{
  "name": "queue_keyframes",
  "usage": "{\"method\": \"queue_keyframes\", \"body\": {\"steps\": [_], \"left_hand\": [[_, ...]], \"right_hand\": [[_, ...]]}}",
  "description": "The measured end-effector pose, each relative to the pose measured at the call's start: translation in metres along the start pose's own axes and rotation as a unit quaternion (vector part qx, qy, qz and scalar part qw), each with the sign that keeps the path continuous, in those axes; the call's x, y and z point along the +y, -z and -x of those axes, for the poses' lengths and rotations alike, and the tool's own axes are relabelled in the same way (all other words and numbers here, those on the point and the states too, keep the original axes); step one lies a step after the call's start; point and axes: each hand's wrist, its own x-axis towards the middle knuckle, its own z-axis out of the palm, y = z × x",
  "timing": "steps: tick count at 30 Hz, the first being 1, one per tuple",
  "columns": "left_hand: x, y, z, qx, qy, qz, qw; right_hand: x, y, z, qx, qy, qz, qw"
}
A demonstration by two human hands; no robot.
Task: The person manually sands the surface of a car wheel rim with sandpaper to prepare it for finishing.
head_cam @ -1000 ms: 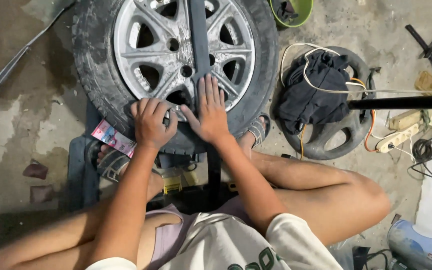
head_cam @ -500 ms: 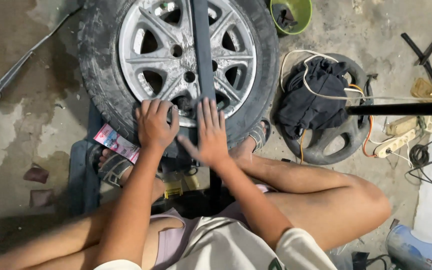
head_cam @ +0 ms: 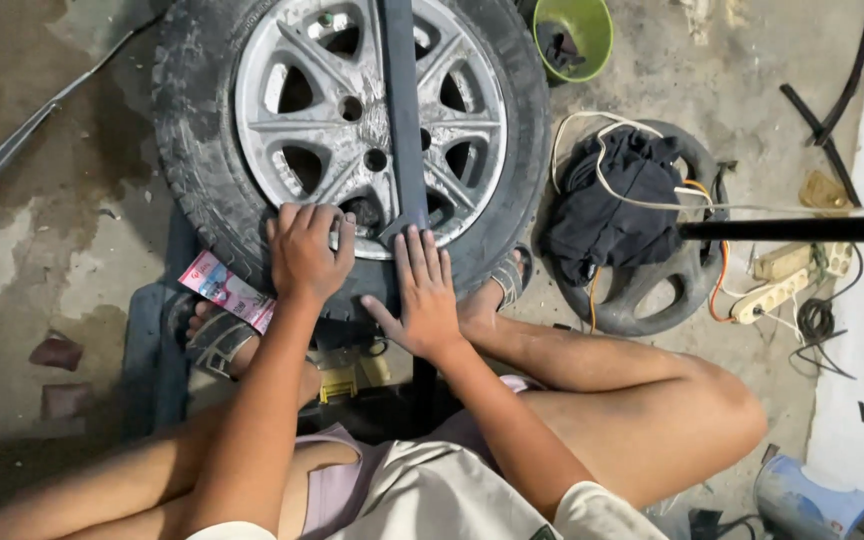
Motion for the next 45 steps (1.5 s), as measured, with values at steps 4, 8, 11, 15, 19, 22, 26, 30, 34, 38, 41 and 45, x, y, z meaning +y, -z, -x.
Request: {"method": "queue_keyframes", "body": {"steps": [4,8,11,15,19,22,26,30,34,38,41,45], "left_hand": [[0.000,-0.011,0.009,-0.020,0.003,-0.003,1.000],[0.066,-0.003,-0.013,-0.117,-0.015,0.110,0.987],[0.111,0.003,0.012,-0.214,-0.022,0.124,0.969],[0.111,-0.029,0.030,-0.298,-0.019,0.039,0.953],[0.089,-0.053,-0.013,-0.275,-0.034,0.061,0.959],[0.088,-0.050,-0.016,-0.345,0.011,0.121,0.931],[0.105,-0.034,0.009,-0.290,-0.025,0.043,0.956],[0.117,-0.028,0.034,-0.294,-0.006,0.030,0.955],[0.102,-0.024,0.030,-0.243,-0.030,0.082,0.966],[0.088,0.006,0.043,-0.149,-0.074,0.115,0.979],[0.078,0.025,0.063,-0.214,-0.037,0.101,0.971],[0.079,0.055,0.061,-0.321,0.079,0.169,0.929]], "right_hand": [[0.021,-0.023,-0.051,0.024,-0.004,0.002,1.000],[0.017,-0.018,-0.058,0.066,0.005,0.053,0.996],[0.008,-0.003,-0.025,0.104,0.027,0.052,0.993],[0.010,0.005,-0.019,0.119,0.030,0.000,0.992],[0.020,-0.001,-0.063,0.112,0.014,-0.045,0.993],[0.018,0.001,-0.061,0.107,0.004,-0.083,0.991],[0.006,0.010,-0.033,0.123,0.018,-0.135,0.983],[0.002,0.009,-0.006,0.107,-0.012,-0.185,0.977],[-0.003,0.016,-0.002,0.113,-0.008,-0.214,0.970],[0.029,-0.024,0.000,0.038,0.013,-0.099,0.994],[0.044,-0.037,-0.005,-0.051,0.024,0.062,0.996],[0.040,-0.030,-0.007,-0.084,-0.004,0.031,0.996]]}}
